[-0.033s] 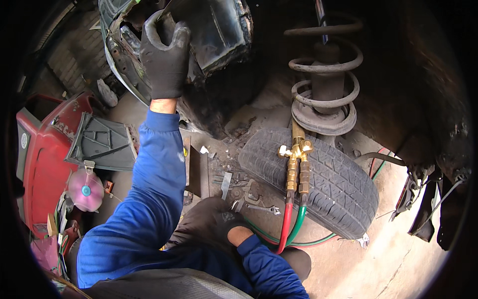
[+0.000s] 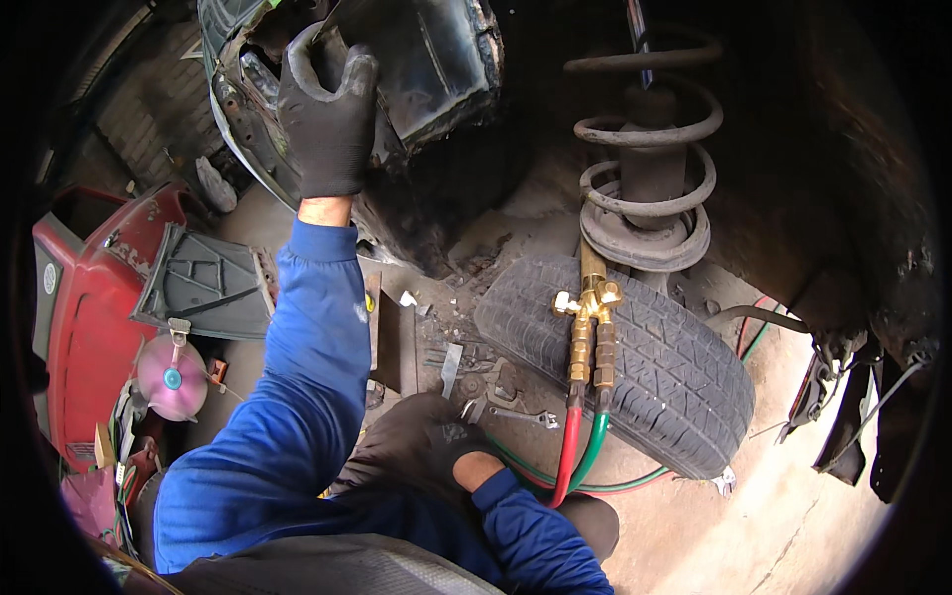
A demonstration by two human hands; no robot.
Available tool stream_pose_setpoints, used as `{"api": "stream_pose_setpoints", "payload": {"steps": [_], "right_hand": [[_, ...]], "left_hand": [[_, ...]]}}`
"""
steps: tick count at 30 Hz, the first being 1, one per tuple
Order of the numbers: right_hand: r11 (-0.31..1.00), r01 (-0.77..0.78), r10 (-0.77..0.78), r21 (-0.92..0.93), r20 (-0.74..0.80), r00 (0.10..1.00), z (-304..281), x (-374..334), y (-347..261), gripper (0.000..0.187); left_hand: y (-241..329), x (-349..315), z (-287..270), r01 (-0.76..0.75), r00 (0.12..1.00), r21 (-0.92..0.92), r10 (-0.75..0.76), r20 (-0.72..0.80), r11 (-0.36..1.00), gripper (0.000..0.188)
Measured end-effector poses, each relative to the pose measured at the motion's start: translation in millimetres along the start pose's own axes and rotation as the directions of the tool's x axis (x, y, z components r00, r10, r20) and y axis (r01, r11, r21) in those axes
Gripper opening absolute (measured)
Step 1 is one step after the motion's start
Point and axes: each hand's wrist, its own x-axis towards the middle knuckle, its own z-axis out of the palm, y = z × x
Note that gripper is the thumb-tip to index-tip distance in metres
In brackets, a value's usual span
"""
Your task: The person uses an angle grinder to grind and smooth a section of a car's body panel near the wheel well. They repeatedly grind the metal surface, pause to inspect the area, and remove loose debris by hand.
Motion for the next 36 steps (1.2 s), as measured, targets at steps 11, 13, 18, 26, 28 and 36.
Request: {"api": "stream_pose_setpoints", "payload": {"steps": [11, 13, 18, 26, 28, 36], "right_hand": [[0.997, 0.051, -0.049, 0.061, -0.041, 0.998, -19.3, -8.8, 6.6, 0.063], [0.996, 0.062, -0.056, 0.07, -0.076, 0.996, -17.0, -8.0, 9.2, 0.064], [0.994, 0.066, -0.06, 0.092, -0.075, 0.995, -17.7, -6.3, 16.5, 0.066], [0.993, 0.046, -0.047, 0.108, 0.006, 0.999, -30.3, -7.3, 22.0, 0.073], [0.993, 0.043, -0.045, 0.108, 0.019, 0.999, -31.8, -7.8, 24.4, 0.073], [0.992, 0.077, -0.063, 0.096, -0.143, 0.988, -12.7, -1.0, 34.0, 0.072]], "left_hand": [[7.2, 3.3, 1.0, -0.041, 0.999, 0.006, 0.041, -0.022, 0.999, 0.048], [6.2, 2.3, 2.0, -0.068, 0.997, 0.017, 0.069, -0.032, 0.998, 0.051], [2.3, 1.7, 4.0, -0.102, 0.993, 0.028, 0.103, -0.059, 0.994, 0.052], [5.4, -1.8, 7.6, -0.025, 0.997, 0.019, 0.026, -0.072, 1.0, 0.048], [4.8, -1.7, 9.0, -0.022, 0.997, -0.004, 0.022, -0.081, 1.0, 0.048], [5.9, 0.0, 8.0, 0.009, 0.997, 0.048, -0.005, -0.073, 0.999, 0.037]]}}
